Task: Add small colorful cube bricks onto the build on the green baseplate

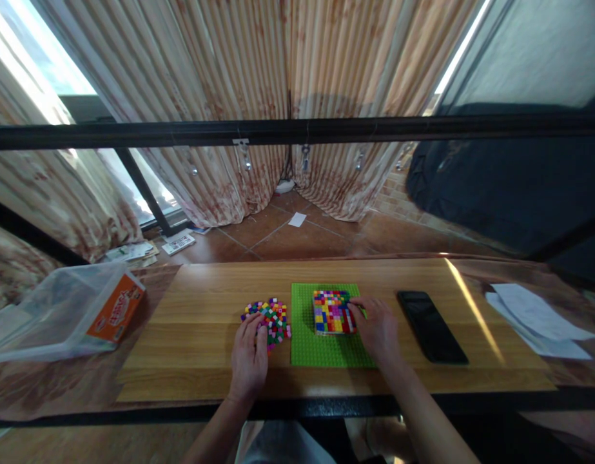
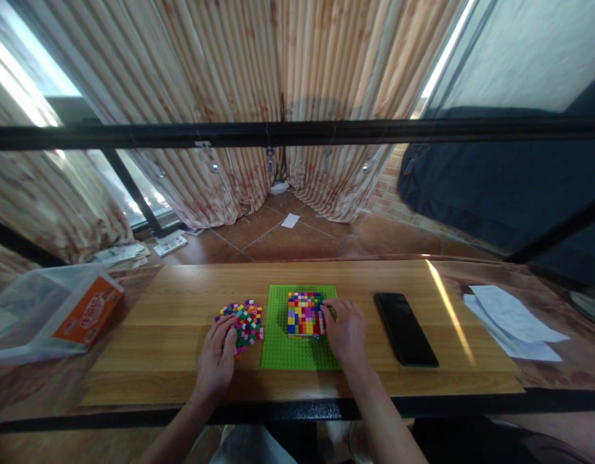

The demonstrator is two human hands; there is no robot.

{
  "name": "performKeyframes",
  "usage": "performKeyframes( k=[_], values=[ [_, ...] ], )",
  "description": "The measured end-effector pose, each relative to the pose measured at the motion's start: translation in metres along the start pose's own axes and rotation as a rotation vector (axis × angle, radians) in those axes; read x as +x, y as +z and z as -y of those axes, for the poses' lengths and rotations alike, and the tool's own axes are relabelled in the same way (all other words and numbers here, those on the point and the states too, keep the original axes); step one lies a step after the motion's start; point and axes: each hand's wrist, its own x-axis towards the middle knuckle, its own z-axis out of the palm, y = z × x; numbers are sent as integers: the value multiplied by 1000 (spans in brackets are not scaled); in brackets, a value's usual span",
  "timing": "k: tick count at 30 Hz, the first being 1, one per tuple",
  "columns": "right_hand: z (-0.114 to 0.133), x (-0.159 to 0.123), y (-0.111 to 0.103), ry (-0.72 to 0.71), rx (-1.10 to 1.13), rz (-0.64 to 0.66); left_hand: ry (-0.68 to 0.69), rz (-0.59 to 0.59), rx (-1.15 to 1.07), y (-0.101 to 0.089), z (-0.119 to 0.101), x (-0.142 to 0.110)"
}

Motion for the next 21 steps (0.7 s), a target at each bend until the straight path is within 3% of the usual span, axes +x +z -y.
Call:
performKeyframes(
  k=[13, 21],
  values=[
    [6, -1, 2, 78, 148, -11, -10, -10, -4, 2, 1, -2],
    [6, -3, 7, 426, 452, -37, 9, -14, 4, 1, 1, 0]
  ],
)
